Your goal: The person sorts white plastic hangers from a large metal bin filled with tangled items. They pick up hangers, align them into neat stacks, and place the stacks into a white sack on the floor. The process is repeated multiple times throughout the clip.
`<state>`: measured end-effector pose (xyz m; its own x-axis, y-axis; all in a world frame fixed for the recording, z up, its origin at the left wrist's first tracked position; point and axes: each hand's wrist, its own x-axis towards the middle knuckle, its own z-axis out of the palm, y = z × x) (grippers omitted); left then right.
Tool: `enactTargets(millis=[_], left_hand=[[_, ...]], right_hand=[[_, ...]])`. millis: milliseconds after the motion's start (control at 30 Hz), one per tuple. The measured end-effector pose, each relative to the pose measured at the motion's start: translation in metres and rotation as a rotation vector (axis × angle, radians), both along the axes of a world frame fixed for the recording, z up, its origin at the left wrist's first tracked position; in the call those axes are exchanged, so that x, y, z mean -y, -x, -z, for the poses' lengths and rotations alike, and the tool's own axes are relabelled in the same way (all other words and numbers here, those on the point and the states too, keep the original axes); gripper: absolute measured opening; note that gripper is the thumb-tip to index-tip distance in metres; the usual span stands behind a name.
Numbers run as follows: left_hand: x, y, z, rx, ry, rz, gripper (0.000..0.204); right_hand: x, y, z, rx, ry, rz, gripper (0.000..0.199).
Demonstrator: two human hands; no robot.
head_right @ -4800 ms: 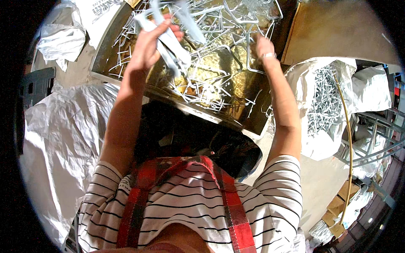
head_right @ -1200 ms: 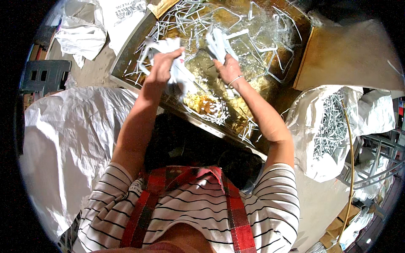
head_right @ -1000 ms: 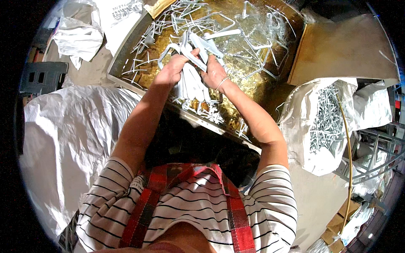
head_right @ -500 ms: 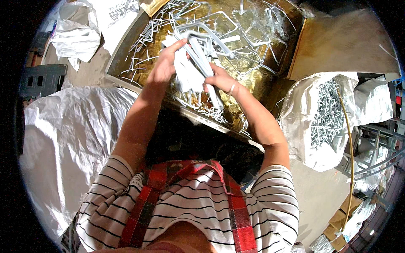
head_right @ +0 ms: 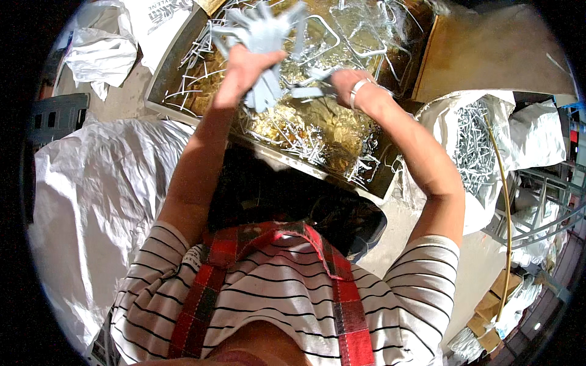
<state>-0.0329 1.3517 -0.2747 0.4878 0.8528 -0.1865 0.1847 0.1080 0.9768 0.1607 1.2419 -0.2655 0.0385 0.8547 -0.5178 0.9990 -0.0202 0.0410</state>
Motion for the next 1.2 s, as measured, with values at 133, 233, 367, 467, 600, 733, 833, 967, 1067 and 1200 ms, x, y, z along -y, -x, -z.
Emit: enactTargets(millis=[133, 233, 367, 467, 600, 733, 833, 967, 1067, 1200], left_hand=[[0.012, -0.01, 0.015, 0.065, -0.17, 0.302, 0.031], [0.006, -0.008, 0.025, 0.085, -0.079, 0.254, 0.032], [0.0, -0.006, 0.025, 0.054, -0.087, 0.338, 0.036], [0.007, -0.007, 0.018, 0.208, -0.118, 0.378, 0.038], [0.0, -0.001, 0.012, 0.18, -0.056, 0.324, 0.036], [-0.018, 0.023, 0.015, 0.265, 0.153, 0.115, 0.028], [-0.039, 0.034, 0.021, 0.44, 0.211, 0.078, 0.023], [-0.049, 0.045, 0.028, 0.721, 0.485, 0.08, 0.029], [-0.052, 0.052, 0.028, 0.939, 0.526, 0.181, 0.028], [-0.067, 0.061, 0.035, 0.85, 0.525, -0.16, 0.024]], right_hand=[[-0.03, 0.037, -0.051, 0.056, -0.183, -0.191, 0.021], [-0.031, 0.039, -0.064, 0.175, -0.304, -0.27, 0.031], [-0.031, 0.022, -0.066, 0.026, -0.45, -0.185, 0.04], [-0.039, 0.041, -0.051, 0.031, -0.637, -0.296, 0.04], [-0.046, 0.046, -0.046, 0.034, -0.771, -0.365, 0.048], [-0.045, 0.0, -0.048, -0.947, -0.796, 0.303, 0.045], [-0.014, -0.075, 0.023, -0.638, -0.59, 0.52, 0.043], [0.012, -0.02, 0.112, -0.908, -0.018, 0.618, 0.105], [0.006, 0.009, 0.141, -1.383, -0.093, 0.764, 0.046], [0.023, -0.038, 0.166, -0.789, -0.348, 0.714, 0.024]])
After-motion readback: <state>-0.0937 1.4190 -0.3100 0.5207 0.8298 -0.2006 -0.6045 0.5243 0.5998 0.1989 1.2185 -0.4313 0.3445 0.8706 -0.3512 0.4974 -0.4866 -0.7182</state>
